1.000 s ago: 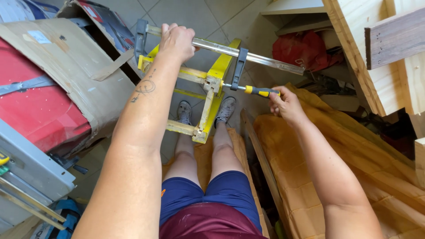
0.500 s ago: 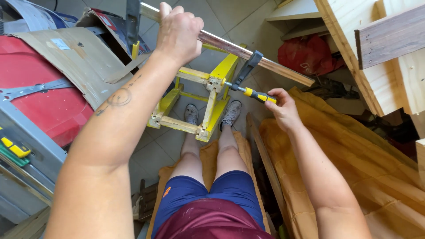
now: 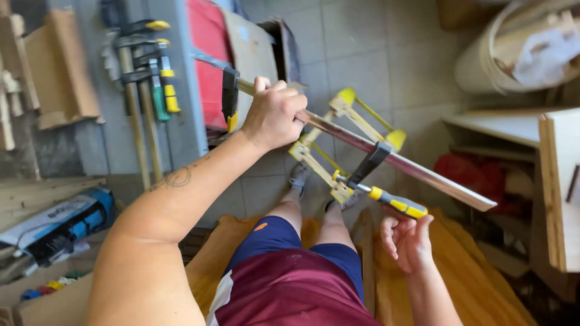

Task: Organizing and dry-fitting wooden slats into a yellow wooden frame using clamps in a workshop environment.

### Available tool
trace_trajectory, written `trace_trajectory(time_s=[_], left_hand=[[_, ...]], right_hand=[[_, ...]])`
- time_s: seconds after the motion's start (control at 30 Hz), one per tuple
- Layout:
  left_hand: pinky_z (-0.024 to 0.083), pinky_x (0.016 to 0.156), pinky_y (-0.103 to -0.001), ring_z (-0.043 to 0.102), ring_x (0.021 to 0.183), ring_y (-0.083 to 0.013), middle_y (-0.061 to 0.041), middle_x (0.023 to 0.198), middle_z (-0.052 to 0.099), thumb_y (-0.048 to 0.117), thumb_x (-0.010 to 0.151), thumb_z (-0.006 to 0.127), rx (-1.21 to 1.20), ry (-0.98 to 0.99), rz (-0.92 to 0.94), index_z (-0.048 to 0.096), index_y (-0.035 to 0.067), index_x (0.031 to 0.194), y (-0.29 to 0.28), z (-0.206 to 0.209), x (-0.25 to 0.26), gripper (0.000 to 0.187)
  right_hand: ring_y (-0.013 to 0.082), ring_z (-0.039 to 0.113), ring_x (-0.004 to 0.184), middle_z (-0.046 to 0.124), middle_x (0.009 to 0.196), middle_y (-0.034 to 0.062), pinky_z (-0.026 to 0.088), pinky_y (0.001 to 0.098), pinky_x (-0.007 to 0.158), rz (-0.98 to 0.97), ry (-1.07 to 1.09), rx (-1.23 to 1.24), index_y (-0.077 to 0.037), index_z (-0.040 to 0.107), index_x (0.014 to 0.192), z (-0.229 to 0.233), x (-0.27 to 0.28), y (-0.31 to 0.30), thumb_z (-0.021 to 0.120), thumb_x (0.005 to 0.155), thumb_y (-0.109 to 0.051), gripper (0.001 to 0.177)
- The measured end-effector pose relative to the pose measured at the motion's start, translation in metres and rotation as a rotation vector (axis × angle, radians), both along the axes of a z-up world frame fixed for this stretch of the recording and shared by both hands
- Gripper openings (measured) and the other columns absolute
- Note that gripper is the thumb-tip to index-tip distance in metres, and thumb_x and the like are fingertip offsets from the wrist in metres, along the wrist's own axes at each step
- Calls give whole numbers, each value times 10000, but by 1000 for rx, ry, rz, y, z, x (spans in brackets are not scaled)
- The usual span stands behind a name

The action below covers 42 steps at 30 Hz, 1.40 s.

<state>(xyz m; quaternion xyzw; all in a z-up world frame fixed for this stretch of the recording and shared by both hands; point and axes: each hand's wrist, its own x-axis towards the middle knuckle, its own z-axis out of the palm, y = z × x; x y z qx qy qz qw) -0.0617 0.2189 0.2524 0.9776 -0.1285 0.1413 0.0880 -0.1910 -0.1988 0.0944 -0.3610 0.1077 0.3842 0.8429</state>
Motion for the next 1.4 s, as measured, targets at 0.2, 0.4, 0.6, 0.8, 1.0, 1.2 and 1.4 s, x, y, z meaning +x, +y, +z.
trace_trajectory(time_s=[0.2,0.4,0.6,0.8,1.0,1.2,1.4], left_hand=[[326,782,-430,520,668,-248,33,568,566,48,780,608,137,65,60,627,162,613,111,58,-38,204],[326,886,-428,400,592,-212,52,478,513,-48,678,580,186,217,31,567,147,524,221,90,-63,249],[318,920,-408,366,533,-213,71,473,537,22,601,638,293,442,-107,608,216,511,307,84,-53,216],[341,969,-379,543,654,-157,118,519,603,203,678,649,669,657,-259,723,324,583,371,64,-28,170],[378,1051,-364,654,839,-130,136,769,725,365,700,670,866,688,-444,779,414,781,395,30,5,144],[345,1147,-345,602,1042,-42,261,843,666,447,820,599,1108,616,-530,704,514,836,429,-15,22,126],[401,1177,-302,581,1181,-50,274,1047,601,434,911,614,1184,359,-507,598,529,1000,472,-65,18,132]], right_hand=[[198,591,692,638,906,109,428,308,529,190,22,-199,13,670,1071,14,-7,111,638,1006,-202,226],[222,738,756,684,935,200,580,290,577,545,-105,43,-104,472,1465,64,-26,233,667,987,-458,626],[216,626,1205,666,1329,89,506,389,1035,757,-380,-55,-96,579,1431,45,-21,305,631,1044,-258,423],[225,728,1046,767,1158,124,570,352,890,735,-107,-463,-74,648,1240,38,-4,329,554,1056,-306,311],[128,662,820,739,908,49,553,282,744,440,-107,-806,-88,703,1124,8,-19,306,659,1020,-220,173],[174,683,953,752,978,35,519,340,889,363,-273,-1463,-129,771,991,-42,-12,195,709,906,-310,209],[216,651,1063,682,1168,56,508,376,938,102,122,-1669,-112,637,1221,-36,8,163,695,910,-365,405]])
